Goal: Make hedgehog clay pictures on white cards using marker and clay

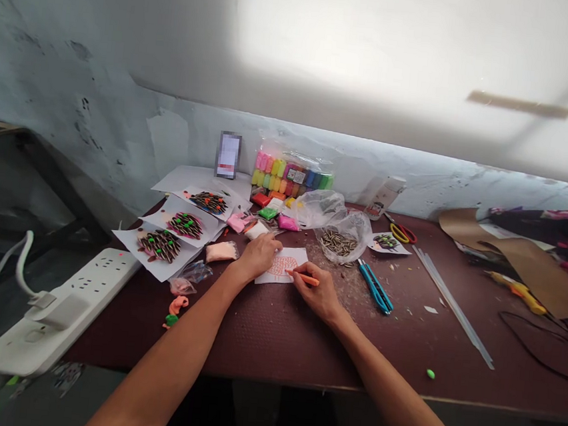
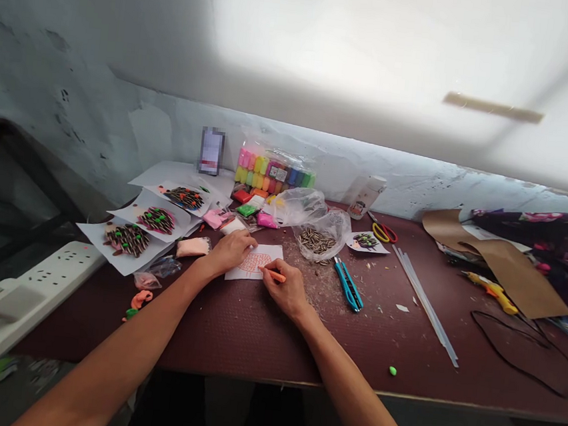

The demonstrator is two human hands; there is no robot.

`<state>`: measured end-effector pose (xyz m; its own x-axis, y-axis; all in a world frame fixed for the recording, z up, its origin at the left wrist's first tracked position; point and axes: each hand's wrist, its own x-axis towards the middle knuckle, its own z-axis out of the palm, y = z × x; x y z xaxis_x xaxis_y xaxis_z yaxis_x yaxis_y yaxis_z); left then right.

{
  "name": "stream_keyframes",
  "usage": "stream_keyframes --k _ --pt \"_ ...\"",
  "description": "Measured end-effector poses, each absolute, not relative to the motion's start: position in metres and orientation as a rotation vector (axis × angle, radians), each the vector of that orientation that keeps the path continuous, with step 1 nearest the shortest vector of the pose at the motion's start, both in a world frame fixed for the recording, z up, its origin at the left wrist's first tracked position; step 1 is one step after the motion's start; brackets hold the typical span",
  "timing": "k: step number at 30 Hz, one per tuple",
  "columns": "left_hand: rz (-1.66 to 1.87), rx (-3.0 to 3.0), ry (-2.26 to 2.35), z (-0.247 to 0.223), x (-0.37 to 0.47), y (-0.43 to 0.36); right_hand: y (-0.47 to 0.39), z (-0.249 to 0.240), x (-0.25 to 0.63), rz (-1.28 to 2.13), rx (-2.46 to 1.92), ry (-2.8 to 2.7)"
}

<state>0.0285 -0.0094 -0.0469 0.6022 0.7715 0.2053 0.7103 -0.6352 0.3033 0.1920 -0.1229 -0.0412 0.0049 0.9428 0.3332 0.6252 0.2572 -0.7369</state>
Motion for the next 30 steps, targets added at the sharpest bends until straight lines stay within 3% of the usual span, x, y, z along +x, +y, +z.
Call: stream_keyframes --k 10,30 --pt "0.497 2.632 1.226 -0.0479 0.0290 -0.0095 -0.1250 -0.0368 0.1905 0.339 -1.486 -1.633" --pt "0.477 2.610 1.222 -0.0443 0.0295 -0.0110 -0.1238 -0.0410 0.1914 0.412 -1.508 -1.629"
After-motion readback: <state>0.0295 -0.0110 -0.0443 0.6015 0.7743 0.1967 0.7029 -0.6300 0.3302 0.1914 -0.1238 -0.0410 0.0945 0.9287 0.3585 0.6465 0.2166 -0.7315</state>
